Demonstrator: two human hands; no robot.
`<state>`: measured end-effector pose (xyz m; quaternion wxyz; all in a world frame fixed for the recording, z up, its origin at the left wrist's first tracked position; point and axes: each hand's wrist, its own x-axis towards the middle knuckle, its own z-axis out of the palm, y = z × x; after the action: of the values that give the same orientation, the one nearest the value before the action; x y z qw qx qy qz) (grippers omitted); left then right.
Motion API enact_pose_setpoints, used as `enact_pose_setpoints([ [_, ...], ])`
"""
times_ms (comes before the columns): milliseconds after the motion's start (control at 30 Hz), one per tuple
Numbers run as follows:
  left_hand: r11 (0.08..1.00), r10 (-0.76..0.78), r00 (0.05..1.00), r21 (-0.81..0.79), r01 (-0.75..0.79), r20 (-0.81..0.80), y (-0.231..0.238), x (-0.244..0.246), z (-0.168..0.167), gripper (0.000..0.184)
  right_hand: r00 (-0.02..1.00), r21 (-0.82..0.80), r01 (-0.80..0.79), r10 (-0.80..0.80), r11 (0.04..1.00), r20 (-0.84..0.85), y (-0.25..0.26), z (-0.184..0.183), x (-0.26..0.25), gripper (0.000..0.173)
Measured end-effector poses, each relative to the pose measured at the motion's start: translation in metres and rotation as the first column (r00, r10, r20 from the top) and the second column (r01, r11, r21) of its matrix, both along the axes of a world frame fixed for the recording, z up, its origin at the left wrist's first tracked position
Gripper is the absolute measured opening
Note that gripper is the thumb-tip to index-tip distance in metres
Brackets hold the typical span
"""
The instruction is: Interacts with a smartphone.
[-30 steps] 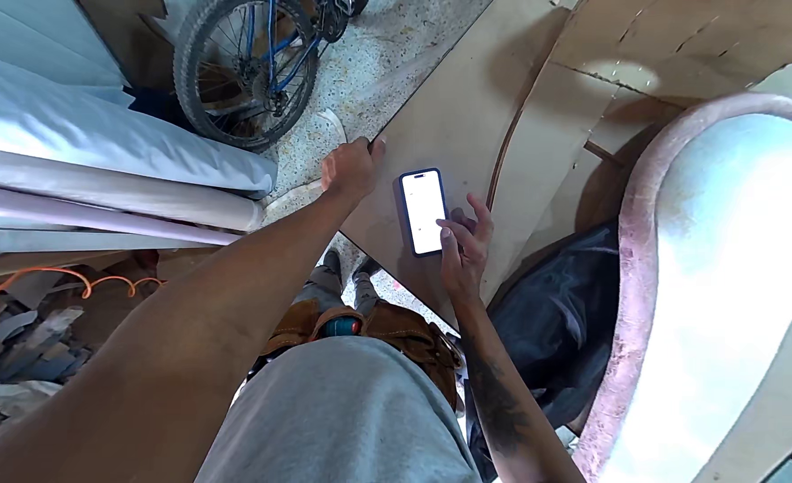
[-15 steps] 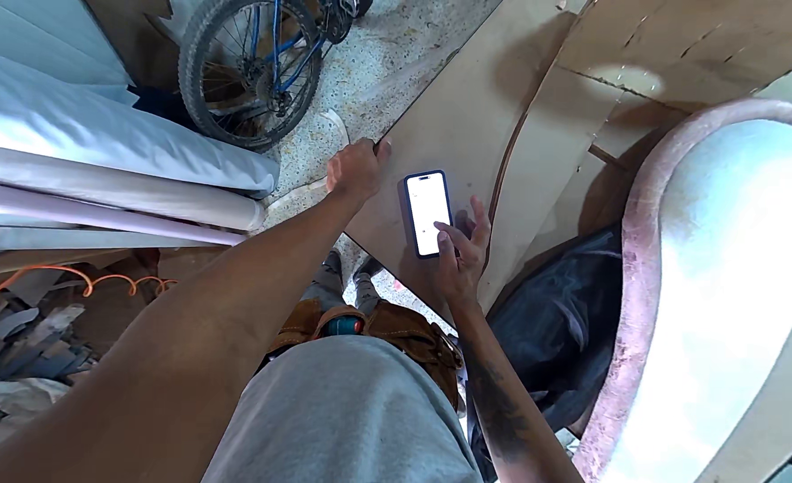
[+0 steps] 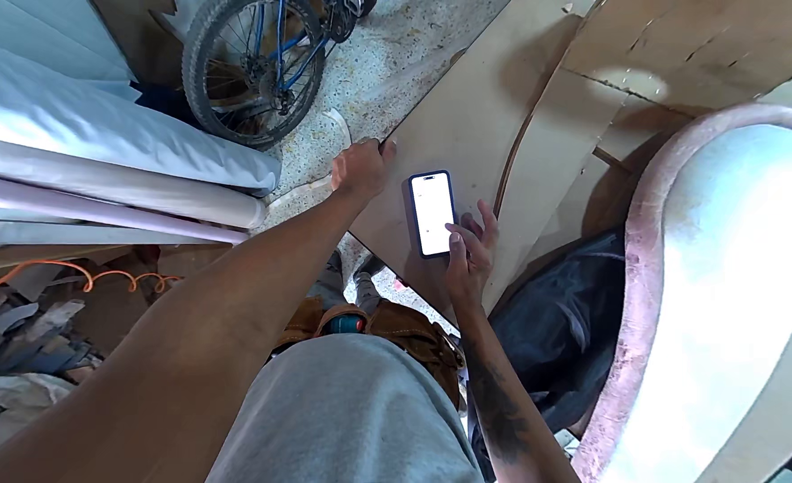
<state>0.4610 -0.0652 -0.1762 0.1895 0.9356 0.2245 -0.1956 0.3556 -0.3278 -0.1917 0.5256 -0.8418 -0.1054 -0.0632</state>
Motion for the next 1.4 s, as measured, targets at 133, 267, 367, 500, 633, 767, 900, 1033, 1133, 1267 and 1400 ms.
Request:
enact_pose_setpoints([
  [133, 1.000, 0.003, 1.000, 0.000, -0.003, 0.022, -0.001, 0.000, -0.002, 0.072, 0.999, 0.001, 0.043, -0.043, 0.999, 0.033, 0.001, -0.005, -0.003, 0.027],
  [267, 1.000, -0.008, 0.947, -0.011, 0.012, 0.322, 0.004, -0.007, -0.011, 0.042, 0.994, -0.041, 0.083, -0.080, 0.996, 0.077, 0.007, -0.006, -0.001, 0.025],
  [367, 0.993, -0.068, 0.803, -0.040, 0.113, 0.593, 0.009, -0.026, -0.015, 0.030, 0.995, -0.037, 0.074, -0.071, 0.997, 0.065, 0.004, -0.004, -0.005, 0.026],
  [500, 0.920, -0.235, 0.700, -0.078, 0.384, 0.675, -0.006, -0.074, -0.010, 0.030, 0.997, 0.006, 0.070, -0.070, 0.998, 0.039, -0.005, -0.005, -0.009, 0.026],
  [633, 0.787, -0.368, 0.546, -0.060, 0.614, 0.753, -0.020, -0.107, -0.016, 0.028, 0.997, 0.023, 0.070, -0.071, 0.997, 0.018, -0.007, -0.002, -0.014, 0.028],
  [767, 0.685, -0.504, 0.475, -0.001, 0.729, 0.721, -0.021, -0.115, -0.017, 0.030, 0.998, 0.020, 0.055, -0.056, 0.998, 0.015, -0.010, -0.001, -0.025, 0.027],
  [900, 0.658, -0.537, 0.455, 0.014, 0.753, 0.711, -0.023, -0.115, -0.017, 0.032, 0.998, 0.021, 0.057, -0.057, 0.998, 0.026, -0.007, -0.002, -0.030, 0.025],
  [1033, 0.648, -0.532, 0.433, 0.020, 0.761, 0.728, -0.024, -0.115, -0.021, 0.032, 0.998, -0.020, 0.050, -0.049, 0.999, 0.033, -0.005, -0.004, -0.031, 0.024],
  [1133, 0.653, -0.532, 0.426, 0.034, 0.756, 0.732, -0.024, -0.114, -0.022, 0.032, 0.999, -0.035, 0.028, -0.027, 0.999, 0.036, -0.005, -0.005, -0.030, 0.023],
  [1267, 0.669, -0.547, 0.446, 0.049, 0.742, 0.708, -0.026, -0.112, -0.023, 0.031, 1.000, -0.052, 0.002, -0.001, 0.999, 0.026, -0.005, -0.005, -0.030, 0.022],
  [1400, 0.667, -0.533, 0.450, 0.029, 0.744, 0.717, -0.024, -0.112, -0.022, 0.030, 0.999, -0.062, -0.041, 0.043, 0.997, 0.027, -0.004, -0.003, -0.031, 0.021],
])
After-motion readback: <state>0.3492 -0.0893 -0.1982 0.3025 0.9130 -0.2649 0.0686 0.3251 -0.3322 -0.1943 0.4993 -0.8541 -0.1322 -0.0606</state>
